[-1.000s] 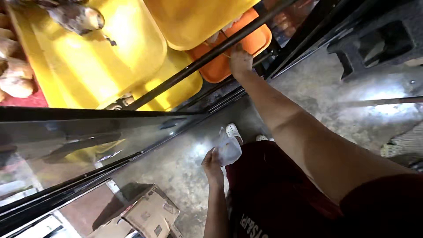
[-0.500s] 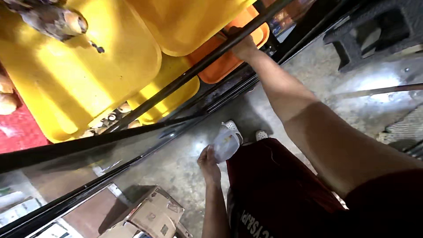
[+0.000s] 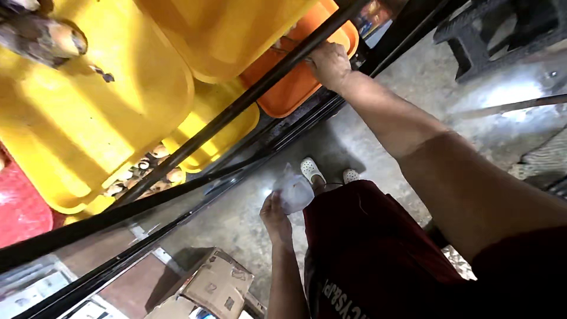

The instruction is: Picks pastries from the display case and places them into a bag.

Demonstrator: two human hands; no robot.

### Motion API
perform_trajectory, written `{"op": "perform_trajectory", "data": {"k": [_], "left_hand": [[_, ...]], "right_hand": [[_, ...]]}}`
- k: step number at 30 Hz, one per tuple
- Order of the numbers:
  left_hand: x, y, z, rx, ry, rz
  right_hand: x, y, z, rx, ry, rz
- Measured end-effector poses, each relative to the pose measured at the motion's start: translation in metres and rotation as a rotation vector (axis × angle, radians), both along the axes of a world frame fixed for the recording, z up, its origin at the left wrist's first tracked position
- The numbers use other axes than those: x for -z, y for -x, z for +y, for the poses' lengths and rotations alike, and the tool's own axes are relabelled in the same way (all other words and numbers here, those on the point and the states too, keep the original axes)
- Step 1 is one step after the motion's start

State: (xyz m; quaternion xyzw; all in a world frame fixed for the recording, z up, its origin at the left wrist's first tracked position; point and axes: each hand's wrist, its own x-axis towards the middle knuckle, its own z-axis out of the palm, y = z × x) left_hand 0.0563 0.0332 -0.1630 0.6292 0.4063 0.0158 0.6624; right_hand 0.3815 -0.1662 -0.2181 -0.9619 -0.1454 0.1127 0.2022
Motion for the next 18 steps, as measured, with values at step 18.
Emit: {"op": "perform_trajectory", "data": {"k": [18], "left_hand": [[-0.02,-0.024,-0.038,0.083,-0.051,-0.059]], "right_hand": [[-0.025,0.095,-0.078,-0.081,-0.594,0.343]]}}
